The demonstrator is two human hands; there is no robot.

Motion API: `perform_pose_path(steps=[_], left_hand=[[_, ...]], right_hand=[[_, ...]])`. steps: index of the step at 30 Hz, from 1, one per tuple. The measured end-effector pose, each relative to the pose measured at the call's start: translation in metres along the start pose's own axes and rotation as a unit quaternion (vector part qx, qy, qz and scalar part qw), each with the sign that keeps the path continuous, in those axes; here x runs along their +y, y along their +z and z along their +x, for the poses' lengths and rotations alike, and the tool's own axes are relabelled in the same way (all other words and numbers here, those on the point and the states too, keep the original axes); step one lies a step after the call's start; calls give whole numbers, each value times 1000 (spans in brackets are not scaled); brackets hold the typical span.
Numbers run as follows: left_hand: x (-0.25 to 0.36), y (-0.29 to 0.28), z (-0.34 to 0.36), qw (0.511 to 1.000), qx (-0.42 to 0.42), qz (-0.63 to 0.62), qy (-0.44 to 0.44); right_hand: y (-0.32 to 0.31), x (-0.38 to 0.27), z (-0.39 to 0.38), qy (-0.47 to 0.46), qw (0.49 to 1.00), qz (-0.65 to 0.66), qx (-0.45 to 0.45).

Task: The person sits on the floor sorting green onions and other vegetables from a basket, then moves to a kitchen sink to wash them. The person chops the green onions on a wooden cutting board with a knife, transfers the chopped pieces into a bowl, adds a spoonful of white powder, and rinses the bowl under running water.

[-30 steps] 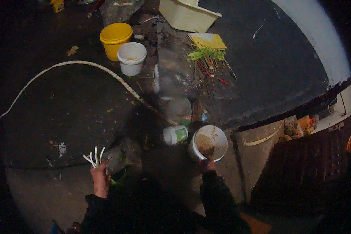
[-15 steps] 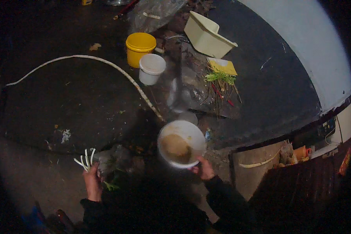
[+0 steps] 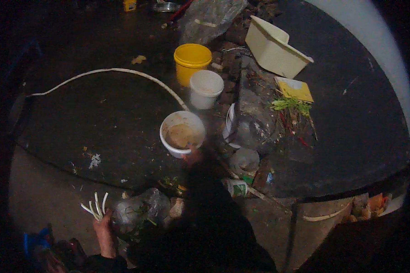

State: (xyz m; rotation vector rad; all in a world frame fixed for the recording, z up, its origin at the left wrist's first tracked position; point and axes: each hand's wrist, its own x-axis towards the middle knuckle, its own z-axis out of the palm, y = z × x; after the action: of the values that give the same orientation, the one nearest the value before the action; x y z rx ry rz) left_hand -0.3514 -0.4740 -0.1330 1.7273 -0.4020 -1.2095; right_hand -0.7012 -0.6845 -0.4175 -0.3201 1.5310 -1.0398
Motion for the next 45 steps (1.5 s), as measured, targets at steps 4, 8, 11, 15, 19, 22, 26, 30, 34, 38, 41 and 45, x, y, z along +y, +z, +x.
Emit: perform_pose_path(steps=[4,8,11,15,19,22,26,30,34,38,41,45], left_hand=[[9,18,-5,999,13,19,-26],[14,41,-14,998,-50,-40,3],[26,49,-19,995,-84,-46,-13],[46,63,-30,985,-169,-19,-18],[67,73,-44,975,-221,-12,-7],[84,79,-54,973,-228,12,-30],[102,78,-70,973,-231,13,-26],[110,82,-78,962,-271,37,8],[105,87,-73,963,-263,56,21],[93,81,-58,966,-238,97,41],[85,78,-48,967,-244,53,58],[82,81,-47,967,-244,41,62]], right_hand=[[9,-11,20,24,996,87,11],[-1,-19,14,30,981,189,-32],[-13,-23,-27,34,977,193,-88],[-46,-26,-149,-242,889,83,-381],[-100,-70,-301,-158,922,-94,-341],[-132,-132,-379,-197,938,-245,-148],[-169,-224,-404,-363,875,-310,76],[-199,-293,-364,-391,754,-467,246],[-184,-342,-302,-408,710,-519,244],[-159,-356,-262,-413,568,-668,248],[-162,-355,-244,-390,526,-706,268],[-192,-378,-250,-484,584,-573,310]])
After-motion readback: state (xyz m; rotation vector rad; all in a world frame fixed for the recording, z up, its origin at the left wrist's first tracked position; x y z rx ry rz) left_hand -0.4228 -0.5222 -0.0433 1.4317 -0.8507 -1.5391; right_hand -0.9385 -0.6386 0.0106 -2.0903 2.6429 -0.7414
